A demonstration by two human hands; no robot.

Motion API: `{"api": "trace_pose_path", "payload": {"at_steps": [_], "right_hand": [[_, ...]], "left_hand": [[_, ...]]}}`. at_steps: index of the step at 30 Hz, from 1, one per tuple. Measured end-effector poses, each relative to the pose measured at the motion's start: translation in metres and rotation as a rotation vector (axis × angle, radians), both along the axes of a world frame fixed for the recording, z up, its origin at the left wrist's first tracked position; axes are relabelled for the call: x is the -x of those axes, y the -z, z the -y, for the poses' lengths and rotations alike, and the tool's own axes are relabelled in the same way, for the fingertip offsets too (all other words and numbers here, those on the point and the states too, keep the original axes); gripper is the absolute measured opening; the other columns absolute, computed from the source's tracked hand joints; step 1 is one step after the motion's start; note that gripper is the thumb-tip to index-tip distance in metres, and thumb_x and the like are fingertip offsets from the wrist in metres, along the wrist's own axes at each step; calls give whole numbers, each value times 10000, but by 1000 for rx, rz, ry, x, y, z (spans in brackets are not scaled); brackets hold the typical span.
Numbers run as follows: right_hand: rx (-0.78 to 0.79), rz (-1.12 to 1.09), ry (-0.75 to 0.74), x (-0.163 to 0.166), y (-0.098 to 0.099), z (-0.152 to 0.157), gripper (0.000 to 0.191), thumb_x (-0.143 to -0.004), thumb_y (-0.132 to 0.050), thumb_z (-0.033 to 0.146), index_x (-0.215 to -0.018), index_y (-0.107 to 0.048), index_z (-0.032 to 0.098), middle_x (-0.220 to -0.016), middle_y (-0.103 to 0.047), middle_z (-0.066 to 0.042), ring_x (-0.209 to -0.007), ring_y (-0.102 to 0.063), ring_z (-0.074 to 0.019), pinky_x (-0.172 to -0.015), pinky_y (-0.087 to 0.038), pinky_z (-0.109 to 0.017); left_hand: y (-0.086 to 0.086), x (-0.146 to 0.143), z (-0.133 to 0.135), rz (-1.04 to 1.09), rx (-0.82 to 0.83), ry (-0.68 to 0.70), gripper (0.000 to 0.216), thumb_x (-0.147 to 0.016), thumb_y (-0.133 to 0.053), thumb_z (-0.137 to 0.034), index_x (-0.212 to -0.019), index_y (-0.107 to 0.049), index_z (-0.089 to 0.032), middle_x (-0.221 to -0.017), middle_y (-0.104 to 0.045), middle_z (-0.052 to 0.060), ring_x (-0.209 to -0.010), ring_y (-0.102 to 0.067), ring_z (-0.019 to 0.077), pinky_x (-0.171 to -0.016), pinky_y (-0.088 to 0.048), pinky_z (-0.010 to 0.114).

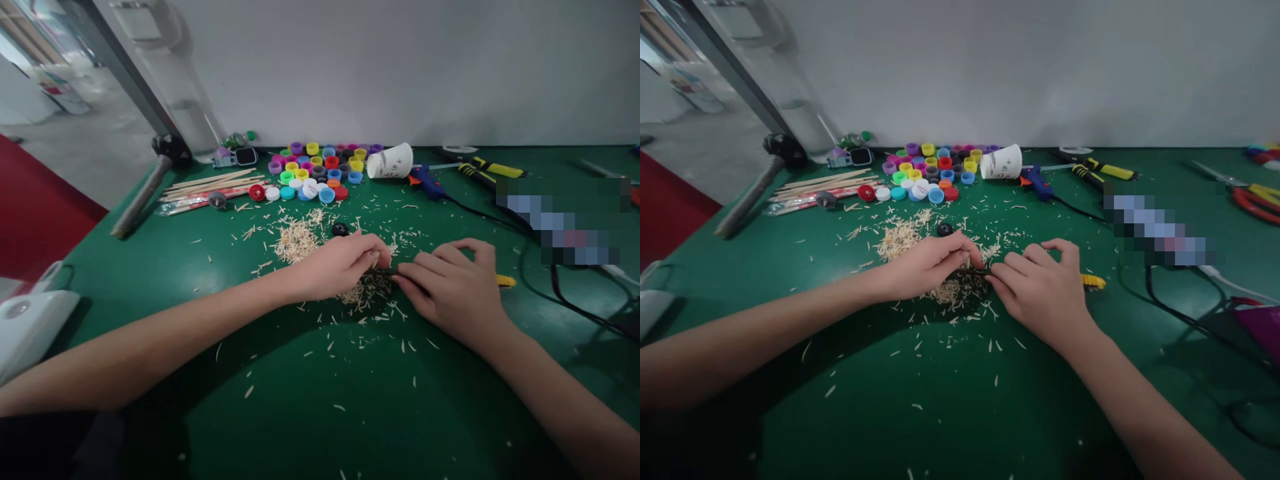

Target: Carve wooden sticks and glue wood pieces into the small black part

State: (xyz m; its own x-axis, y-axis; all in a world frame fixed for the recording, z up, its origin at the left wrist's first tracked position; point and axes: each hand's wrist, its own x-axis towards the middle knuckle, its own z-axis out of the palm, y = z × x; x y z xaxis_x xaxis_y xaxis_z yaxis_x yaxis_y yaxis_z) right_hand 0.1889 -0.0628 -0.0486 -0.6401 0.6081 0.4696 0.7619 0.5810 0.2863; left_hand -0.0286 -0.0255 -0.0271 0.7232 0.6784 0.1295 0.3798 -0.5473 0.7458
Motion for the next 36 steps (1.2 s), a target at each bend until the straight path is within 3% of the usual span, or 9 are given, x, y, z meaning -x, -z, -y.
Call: {"api": "trace_pose_path", "payload": {"at_steps": [8,14,22,28,36], "right_hand": [[12,7,4,1,0,0,149,-879,-541,297,-789,-631,220,-657,-610,28,-718,-509,-157,-868,-261,-408],[-10,-24,9,0,-1,1,119,-861,-565,294,-810,-643,220,-677,-629,22,-712,-518,-158,-880,-272,-415],[30,-53,17,3,-4,0,142,-873,-551,301,-792,-637,222,-663,-616,31,-715,-534,-157,-924,-257,-434],[-9,-50,42,4,-1,2,136,-869,-552,295,-789,-636,223,-633,-591,36,-698,-508,-148,-917,-257,-422],[25,-24,3,3,-2,2,129,-864,-552,267,-788,-644,220,-667,-630,29,-715,-512,-152,-916,-262,-415]], "left_hand": [[-1,-2,2,-25,-44,10,252,-963,-311,-181,-1021,-555,-169,-956,-642,27,-817,-584,114,-716,-438,266],[3,-1,-2,13,-82,17,256,-961,-316,-191,-1010,-567,-176,-1056,-595,51,-941,-556,134,-840,-446,281],[2,0,-1,5,-99,2,262,-957,-318,-170,-1022,-571,-170,-1078,-586,55,-928,-557,121,-839,-455,262],[5,-1,1,-4,-220,-36,220,-942,-418,-241,-1012,-617,-179,-1007,-642,40,-974,-578,148,-850,-474,288],[6,-2,0,-9,-252,-27,284,-956,-391,-212,-1086,-644,-195,-1066,-699,18,-987,-633,132,-1093,-371,367]]}}
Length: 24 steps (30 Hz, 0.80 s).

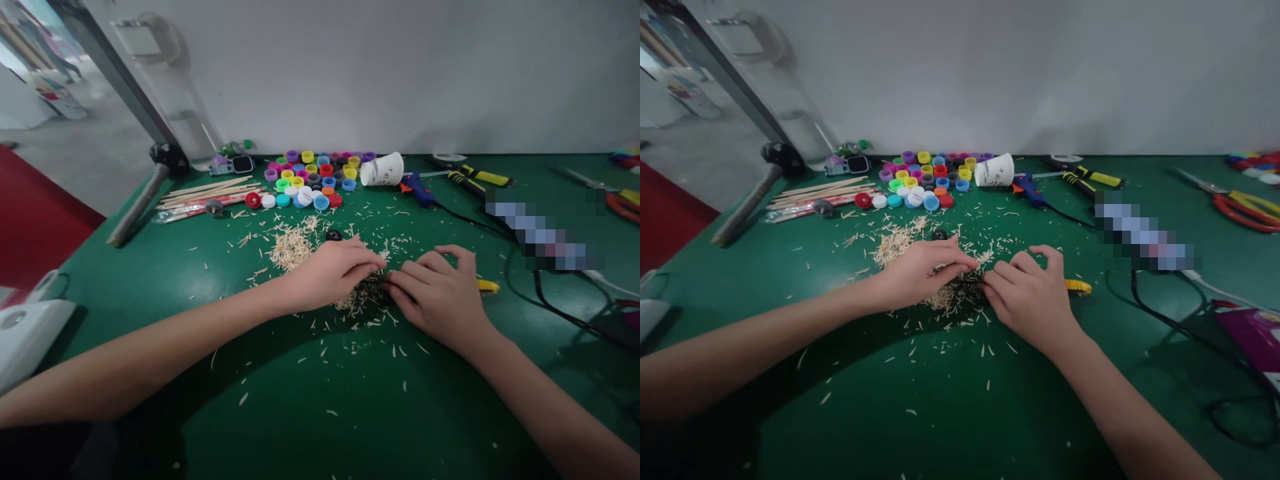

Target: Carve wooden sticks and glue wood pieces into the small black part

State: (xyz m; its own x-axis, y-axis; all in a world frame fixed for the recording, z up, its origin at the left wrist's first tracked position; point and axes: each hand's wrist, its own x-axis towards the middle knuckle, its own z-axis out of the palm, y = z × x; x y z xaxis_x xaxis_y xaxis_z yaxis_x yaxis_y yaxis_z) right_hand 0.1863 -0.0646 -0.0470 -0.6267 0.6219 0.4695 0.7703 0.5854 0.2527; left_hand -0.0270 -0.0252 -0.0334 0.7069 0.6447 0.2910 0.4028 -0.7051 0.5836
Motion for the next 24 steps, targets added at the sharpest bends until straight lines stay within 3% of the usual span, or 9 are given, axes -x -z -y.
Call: {"api": "trace_pose_path", "payload": {"at_steps": [5,10,17,24], "right_hand": [[-24,3,13,-1,-1,-1,120,-862,-564,285,-796,-646,226,-662,-629,31,-717,-522,-157,-876,-275,-402],[48,39,-14,0,-2,-3,165,-877,-528,270,-762,-632,214,-665,-624,29,-716,-516,-155,-875,-276,-405],[-35,-15,-11,-1,-1,0,115,-857,-569,266,-795,-652,215,-672,-635,20,-714,-504,-154,-883,-278,-403],[-13,-13,-5,-1,1,-1,123,-854,-561,255,-776,-650,224,-658,-625,27,-722,-504,-154,-909,-257,-415]], "left_hand": [[-1,0,-3,1,43,-33,285,-956,-397,-225,-1093,-647,-209,-1099,-700,-3,-1086,-612,144,-1125,-347,381],[-3,0,-1,-9,28,19,277,-955,-398,-184,-1102,-632,-209,-1091,-702,-12,-951,-652,112,-1133,-339,381],[-3,0,0,-24,27,21,288,-956,-399,-193,-1143,-619,-199,-1129,-691,3,-986,-646,127,-1103,-380,387],[-2,-3,1,26,21,-26,229,-940,-442,-217,-978,-668,-213,-977,-727,-19,-843,-668,114,-1115,-361,395]]}}
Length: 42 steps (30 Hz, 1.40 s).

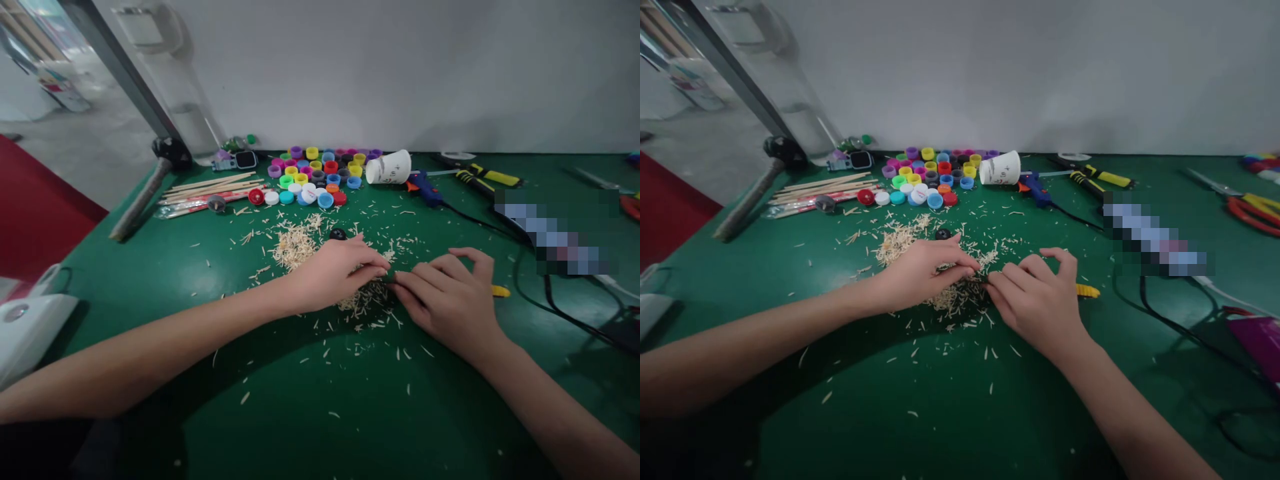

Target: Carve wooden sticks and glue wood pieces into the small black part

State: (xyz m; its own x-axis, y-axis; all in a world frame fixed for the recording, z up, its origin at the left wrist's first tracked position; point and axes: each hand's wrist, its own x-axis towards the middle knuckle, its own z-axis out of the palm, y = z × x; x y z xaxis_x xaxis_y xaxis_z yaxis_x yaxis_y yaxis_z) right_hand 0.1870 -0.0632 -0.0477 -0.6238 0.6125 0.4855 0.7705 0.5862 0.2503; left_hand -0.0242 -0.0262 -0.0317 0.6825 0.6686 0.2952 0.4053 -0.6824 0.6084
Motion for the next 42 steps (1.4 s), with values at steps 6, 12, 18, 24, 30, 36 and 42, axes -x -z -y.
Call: {"api": "trace_pose_path", "payload": {"at_steps": [6,12,18,24,30,36,42], "right_hand": [[16,20,-3,1,0,0,135,-866,-552,273,-776,-638,223,-656,-621,34,-713,-504,-149,-906,-264,-409],[34,27,-18,1,-2,0,142,-865,-549,263,-765,-638,218,-649,-622,31,-697,-507,-148,-895,-278,-408],[48,15,-2,2,-2,1,126,-860,-557,257,-768,-634,220,-638,-611,32,-700,-508,-151,-905,-280,-420],[63,-49,-2,-2,0,3,61,-836,-588,237,-826,-645,220,-701,-646,25,-720,-507,-149,-908,-293,-413],[115,-113,-42,-4,2,3,38,-828,-600,226,-829,-638,222,-687,-650,34,-709,-509,-148,-905,-307,-426],[126,-236,-94,-3,1,4,37,-810,-632,223,-846,-634,217,-717,-670,25,-701,-505,-143,-875,-336,-405],[194,-242,-93,-5,-2,-2,50,-837,-611,266,-842,-639,226,-717,-658,23,-718,-507,-145,-836,-345,-361]], "left_hand": [[-1,0,0,35,40,-33,214,-925,-469,-229,-916,-681,-201,-932,-733,-16,-749,-660,105,-1108,-364,389],[-3,1,0,38,84,-47,206,-919,-483,-264,-873,-677,-214,-898,-725,-17,-739,-641,110,-1074,-396,397],[-2,0,-1,60,108,-59,183,-906,-515,-264,-827,-667,-200,-833,-716,-24,-681,-620,95,-1102,-366,397],[-2,2,-3,79,120,-29,152,-898,-540,-251,-815,-651,-189,-779,-699,-41,-591,-576,65,-1115,-351,385],[7,4,6,117,114,-37,159,-901,-554,-282,-860,-652,-163,-844,-694,4,-779,-625,97,-1116,-345,365],[-6,6,7,112,124,-74,165,-906,-546,-289,-853,-643,-167,-824,-680,-3,-775,-616,95,-1092,-359,349],[-24,21,-8,81,244,-274,237,-843,-610,-385,-729,-629,-178,-722,-666,-10,-636,-581,95,-720,-488,276]]}}
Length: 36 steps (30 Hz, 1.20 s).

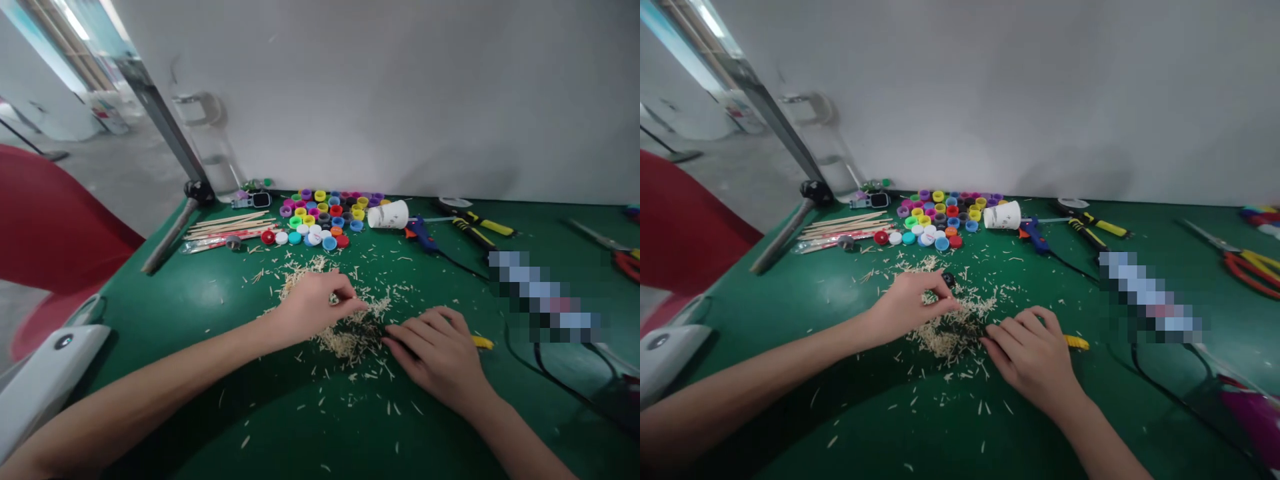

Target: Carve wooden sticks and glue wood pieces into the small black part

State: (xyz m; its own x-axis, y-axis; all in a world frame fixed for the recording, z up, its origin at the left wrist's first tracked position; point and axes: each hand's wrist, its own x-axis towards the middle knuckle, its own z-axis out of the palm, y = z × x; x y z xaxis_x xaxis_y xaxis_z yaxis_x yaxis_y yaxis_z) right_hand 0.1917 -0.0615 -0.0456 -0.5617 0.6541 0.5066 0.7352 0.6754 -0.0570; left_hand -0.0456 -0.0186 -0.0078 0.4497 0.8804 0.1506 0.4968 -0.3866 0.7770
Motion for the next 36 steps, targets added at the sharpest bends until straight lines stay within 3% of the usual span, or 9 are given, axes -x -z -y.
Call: {"api": "trace_pose_path", "payload": {"at_steps": [3,9,18,24,29,36], "right_hand": [[12,-59,21,-3,-2,0,64,-841,-606,276,-856,-643,226,-715,-651,15,-720,-507,-147,-816,-346,-350],[76,-119,11,-4,0,2,89,-860,-569,286,-895,-640,244,-690,-625,20,-705,-475,-148,-810,-329,-346],[107,-85,-42,-5,4,5,99,-870,-546,295,-855,-635,253,-682,-606,13,-703,-457,-151,-799,-311,-342],[44,-16,-65,-6,2,4,120,-869,-556,319,-821,-633,241,-685,-619,17,-712,-471,-149,-790,-313,-337],[48,-51,-81,-4,-4,9,154,-879,-544,328,-795,-637,240,-696,-633,13,-718,-490,-149,-790,-319,-330],[-5,-35,-67,2,-3,4,219,-888,-544,388,-757,-618,230,-687,-631,23,-720,-492,-142,-789,-306,-323]], "left_hand": [[-5,7,-6,-6,87,-41,226,-839,-602,-393,-773,-665,-187,-773,-684,4,-690,-599,110,-582,-442,237],[-15,12,-13,13,181,-90,269,-906,-481,-387,-963,-682,-217,-914,-697,19,-740,-582,120,-602,-434,240],[-23,10,-2,-3,279,-32,291,-917,-445,-380,-1036,-673,-242,-949,-692,13,-608,-487,90,-545,-374,237],[-28,-2,16,-128,151,-47,248,-874,-499,-381,-900,-688,-223,-833,-693,13,-670,-555,114,-579,-396,243],[-19,-8,17,-152,64,-82,233,-852,-512,-377,-870,-674,-211,-851,-697,28,-723,-597,130,-617,-436,247],[-4,-9,14,-177,134,-24,229,-812,-566,-394,-851,-678,-198,-789,-699,33,-676,-604,128,-583,-443,244]]}}
